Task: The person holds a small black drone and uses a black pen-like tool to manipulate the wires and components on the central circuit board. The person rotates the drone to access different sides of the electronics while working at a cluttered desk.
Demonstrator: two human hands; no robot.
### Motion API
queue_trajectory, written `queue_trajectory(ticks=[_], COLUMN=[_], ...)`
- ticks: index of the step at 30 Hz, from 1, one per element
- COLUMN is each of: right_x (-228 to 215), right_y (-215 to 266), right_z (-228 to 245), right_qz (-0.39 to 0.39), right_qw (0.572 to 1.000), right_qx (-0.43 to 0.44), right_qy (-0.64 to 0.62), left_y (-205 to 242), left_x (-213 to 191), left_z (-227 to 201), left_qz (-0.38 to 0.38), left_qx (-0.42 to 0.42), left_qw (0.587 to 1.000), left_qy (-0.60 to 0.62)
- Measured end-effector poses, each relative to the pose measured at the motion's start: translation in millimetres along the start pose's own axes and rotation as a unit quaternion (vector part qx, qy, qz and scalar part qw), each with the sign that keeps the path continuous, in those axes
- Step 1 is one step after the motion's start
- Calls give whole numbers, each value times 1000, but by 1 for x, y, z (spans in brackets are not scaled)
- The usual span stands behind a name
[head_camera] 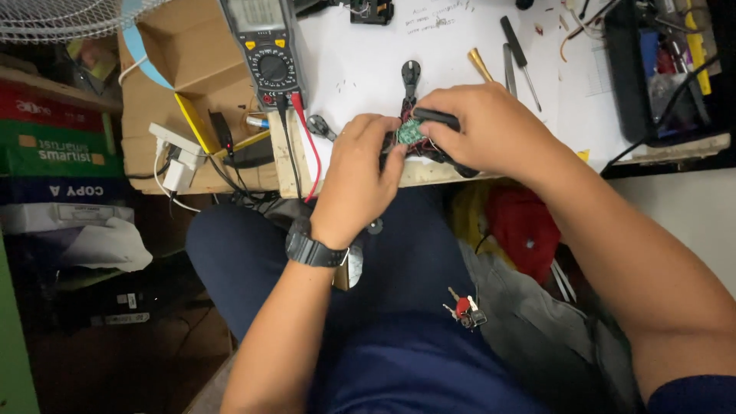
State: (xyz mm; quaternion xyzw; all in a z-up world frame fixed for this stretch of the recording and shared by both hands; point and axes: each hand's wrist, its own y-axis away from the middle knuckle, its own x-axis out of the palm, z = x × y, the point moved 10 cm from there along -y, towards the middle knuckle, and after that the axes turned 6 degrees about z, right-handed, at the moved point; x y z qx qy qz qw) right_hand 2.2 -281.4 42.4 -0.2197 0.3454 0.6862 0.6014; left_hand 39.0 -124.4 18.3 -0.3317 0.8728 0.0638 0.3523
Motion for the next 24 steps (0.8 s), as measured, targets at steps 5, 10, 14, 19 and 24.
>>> queue_trajectory(ticks=[5, 10, 14, 19, 24], right_x=[-3, -4, -4, -3, 0], right_y=[-1, -2, -1, 0, 0], right_z=[1, -1, -2, -2, -6], right_qz=[3, 3, 7, 15, 17], right_qw=[1000, 1000, 1000, 999, 999], right_qx=[10, 13, 15, 18, 21], right_qy=[7, 11, 13, 22, 21], left_y=[0, 0, 1, 3, 4], left_x=[-2, -4, -2, 1, -1], left_z=[-4, -7, -7, -7, -12], left_qz=[-6, -5, 3, 4, 1], left_qx=[2, 2, -10, -11, -20], left_qw=[1000, 1000, 1000, 1000, 1000], left_qy=[9, 8, 1, -4, -10])
